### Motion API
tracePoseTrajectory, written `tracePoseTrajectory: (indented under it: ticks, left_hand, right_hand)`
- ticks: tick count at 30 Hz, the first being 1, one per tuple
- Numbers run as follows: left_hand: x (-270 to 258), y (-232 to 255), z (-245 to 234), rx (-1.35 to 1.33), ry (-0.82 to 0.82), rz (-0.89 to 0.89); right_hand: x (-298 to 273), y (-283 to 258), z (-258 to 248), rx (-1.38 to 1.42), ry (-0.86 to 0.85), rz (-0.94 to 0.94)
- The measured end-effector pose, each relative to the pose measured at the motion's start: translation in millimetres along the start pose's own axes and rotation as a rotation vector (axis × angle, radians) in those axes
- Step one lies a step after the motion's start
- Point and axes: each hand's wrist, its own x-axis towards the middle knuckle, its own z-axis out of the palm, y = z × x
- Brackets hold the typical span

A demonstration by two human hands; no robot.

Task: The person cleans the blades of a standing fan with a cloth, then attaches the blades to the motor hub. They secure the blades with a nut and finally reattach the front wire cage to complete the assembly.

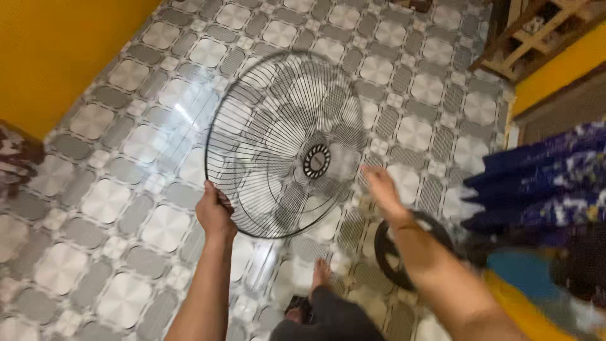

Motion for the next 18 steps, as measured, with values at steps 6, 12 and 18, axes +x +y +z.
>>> tracePoseTrajectory:
  ticks: [6,12,18]
  left_hand:
    - [-60.7,54.5,-69.6,-0.365,-0.149,-0.230]
    - [-116.3,74.7,-109.7,-0.457,-0.278,-0.266]
    - [-136.5,85.9,-123.2,-0.409,-0.319,-0.309]
  right_hand:
    - [-75.3,21.0,-47.8,-0.011,0.085,-0.272]
    - [-194.0,6.9,-66.6,0.482,0.035,-0.440]
    - [-267.6,9.4,-132.9,0.425,0.029,-0.748]
